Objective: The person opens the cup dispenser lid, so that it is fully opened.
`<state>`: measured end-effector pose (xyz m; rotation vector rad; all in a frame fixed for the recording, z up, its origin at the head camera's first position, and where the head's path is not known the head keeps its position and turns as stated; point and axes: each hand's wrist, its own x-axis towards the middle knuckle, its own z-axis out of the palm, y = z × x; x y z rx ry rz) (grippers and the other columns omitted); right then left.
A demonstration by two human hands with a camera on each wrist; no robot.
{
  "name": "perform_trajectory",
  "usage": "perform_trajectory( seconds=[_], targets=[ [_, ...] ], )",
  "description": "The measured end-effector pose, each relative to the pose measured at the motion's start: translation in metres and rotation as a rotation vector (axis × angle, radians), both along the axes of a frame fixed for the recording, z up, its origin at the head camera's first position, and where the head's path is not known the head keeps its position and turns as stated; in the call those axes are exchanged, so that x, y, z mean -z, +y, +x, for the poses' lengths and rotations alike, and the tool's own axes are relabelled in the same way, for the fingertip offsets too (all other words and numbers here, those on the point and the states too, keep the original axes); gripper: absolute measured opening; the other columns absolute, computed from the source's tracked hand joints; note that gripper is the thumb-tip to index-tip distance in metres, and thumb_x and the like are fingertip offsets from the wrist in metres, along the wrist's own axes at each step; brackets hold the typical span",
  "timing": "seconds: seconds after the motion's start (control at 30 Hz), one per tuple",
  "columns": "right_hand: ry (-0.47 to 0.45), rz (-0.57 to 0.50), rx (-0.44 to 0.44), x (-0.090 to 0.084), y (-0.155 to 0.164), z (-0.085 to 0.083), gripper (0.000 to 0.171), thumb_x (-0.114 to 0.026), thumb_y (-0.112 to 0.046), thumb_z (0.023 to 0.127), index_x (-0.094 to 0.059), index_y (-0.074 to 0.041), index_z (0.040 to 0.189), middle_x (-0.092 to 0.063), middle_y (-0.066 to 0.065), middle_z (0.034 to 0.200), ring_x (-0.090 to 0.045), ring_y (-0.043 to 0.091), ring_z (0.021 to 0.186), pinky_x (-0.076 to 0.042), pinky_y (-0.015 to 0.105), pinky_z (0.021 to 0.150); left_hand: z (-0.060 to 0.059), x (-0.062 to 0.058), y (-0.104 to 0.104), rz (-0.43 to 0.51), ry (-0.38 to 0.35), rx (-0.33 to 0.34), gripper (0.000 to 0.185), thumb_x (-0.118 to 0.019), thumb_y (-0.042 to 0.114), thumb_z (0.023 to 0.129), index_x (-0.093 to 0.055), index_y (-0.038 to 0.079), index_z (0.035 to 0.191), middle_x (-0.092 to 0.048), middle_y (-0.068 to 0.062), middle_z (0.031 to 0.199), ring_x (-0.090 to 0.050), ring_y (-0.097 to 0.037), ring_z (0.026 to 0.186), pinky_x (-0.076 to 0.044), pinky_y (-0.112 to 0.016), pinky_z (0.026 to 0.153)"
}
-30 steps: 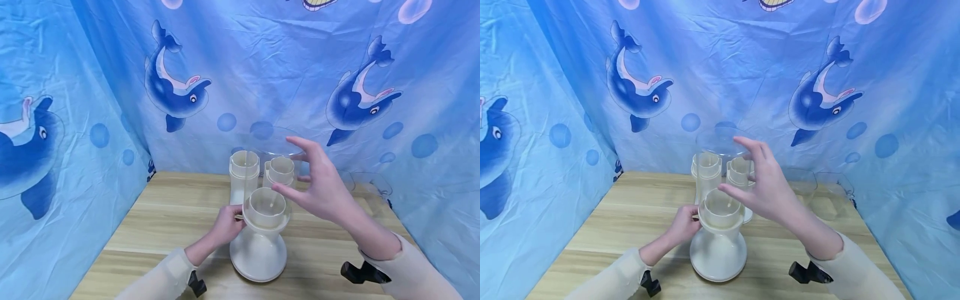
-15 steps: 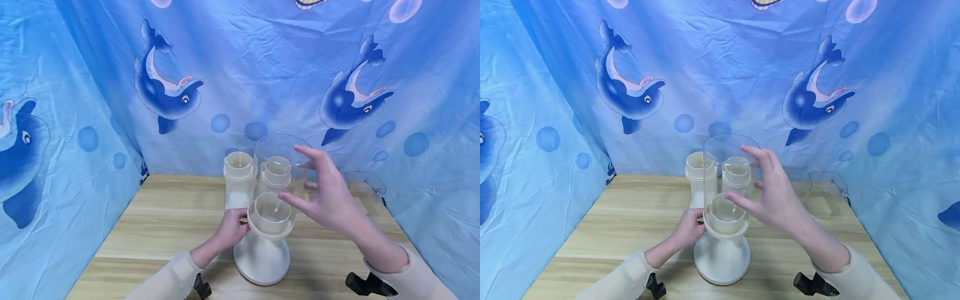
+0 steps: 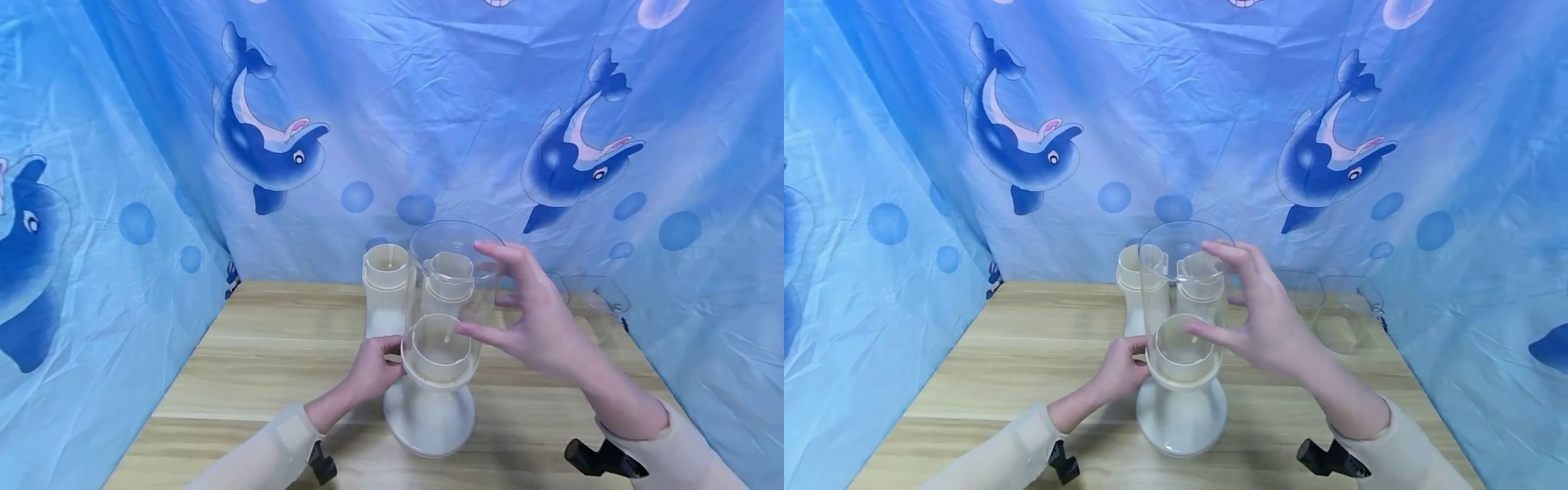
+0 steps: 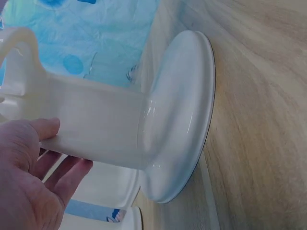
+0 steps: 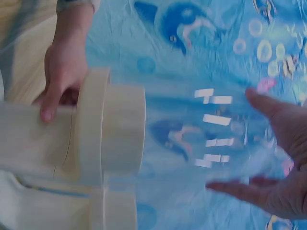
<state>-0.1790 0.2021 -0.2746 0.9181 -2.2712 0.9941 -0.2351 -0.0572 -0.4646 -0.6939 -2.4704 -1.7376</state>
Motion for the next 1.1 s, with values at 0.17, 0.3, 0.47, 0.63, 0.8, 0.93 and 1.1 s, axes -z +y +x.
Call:
perform_trajectory(
  seconds=[0.17, 0.3, 0.47, 0.63, 0.8, 0.93, 1.1],
  targets=[
    [-0.078, -0.015, -0.138, -0.002, 0.014, -0.014, 0.116, -0.096, 0.003, 0.071, -0.029, -0.014, 0.164, -0.043, 0.008, 0.165, -0.063, 0.037, 0.135, -0.067, 0.046, 0.086, -0.002, 0.001, -0.008, 0.044, -0.049, 0.086, 0.038, -0.081, -0.005, 0.084, -0.073, 0.0, 0.121, -0.076, -0.018, 0.116, -0.074, -0.034, 0.113, -0.064, -0.032, 0.094],
    [-0.14, -0.033, -0.084, -0.004, 0.014, -0.013, 0.127, -0.098, -0.003, 0.071, -0.018, -0.025, 0.167, -0.05, 0.009, 0.16, -0.066, 0.035, 0.132, -0.067, 0.052, 0.086, -0.009, -0.002, -0.008, 0.048, -0.086, 0.228, 0.046, -0.077, -0.007, 0.086, -0.064, -0.001, 0.13, -0.07, -0.021, 0.127, -0.066, -0.039, 0.129, -0.06, -0.034, 0.105],
    [-0.17, -0.025, -0.02, -0.002, 0.012, -0.014, 0.125, -0.101, -0.012, 0.07, -0.023, -0.031, 0.165, -0.058, 0.004, 0.153, -0.071, 0.029, 0.123, -0.068, 0.045, 0.08, -0.009, -0.003, -0.005, 0.086, -0.152, 0.282, 0.044, -0.072, -0.009, 0.09, -0.06, -0.005, 0.132, -0.067, -0.025, 0.129, -0.064, -0.04, 0.131, -0.062, -0.031, 0.101],
    [-0.218, -0.068, -0.179, 0.0, 0.019, -0.028, 0.126, -0.097, 0.001, 0.07, -0.021, -0.023, 0.167, -0.054, 0.013, 0.157, -0.067, 0.036, 0.13, -0.067, 0.036, 0.083, -0.002, -0.002, -0.01, 0.089, -0.125, 0.246, 0.057, -0.077, -0.005, 0.087, -0.057, -0.001, 0.14, -0.065, -0.021, 0.13, -0.066, -0.032, 0.124, -0.063, -0.03, 0.098],
    [-0.256, -0.064, -0.317, 0.001, 0.024, -0.04, 0.127, -0.092, 0.007, 0.075, -0.012, -0.02, 0.17, -0.045, 0.022, 0.163, -0.06, 0.039, 0.138, -0.065, 0.034, 0.092, 0.001, 0.0, -0.019, 0.082, -0.058, 0.289, 0.073, -0.083, 0.0, 0.083, -0.049, 0.0, 0.148, -0.061, -0.021, 0.137, -0.061, -0.03, 0.128, -0.061, -0.034, 0.103],
    [-0.219, -0.022, -0.197, 0.002, 0.023, -0.037, 0.128, -0.099, -0.006, 0.068, -0.02, -0.023, 0.168, -0.054, 0.014, 0.154, -0.067, 0.036, 0.127, -0.067, 0.037, 0.087, -0.005, 0.001, -0.021, 0.108, -0.063, 0.375, 0.073, -0.081, 0.0, 0.085, -0.046, -0.001, 0.15, -0.058, -0.026, 0.143, -0.058, -0.035, 0.138, -0.058, -0.036, 0.109],
    [-0.271, 0.015, -0.108, 0.006, 0.02, -0.031, 0.113, -0.103, -0.016, 0.066, -0.036, -0.019, 0.158, -0.059, 0.014, 0.142, -0.069, 0.035, 0.12, -0.067, 0.037, 0.083, -0.009, -0.001, -0.019, 0.129, -0.086, 0.408, 0.064, -0.08, -0.002, 0.087, -0.05, -0.003, 0.144, -0.061, -0.03, 0.138, -0.063, -0.032, 0.133, -0.059, -0.036, 0.106]
  ],
)
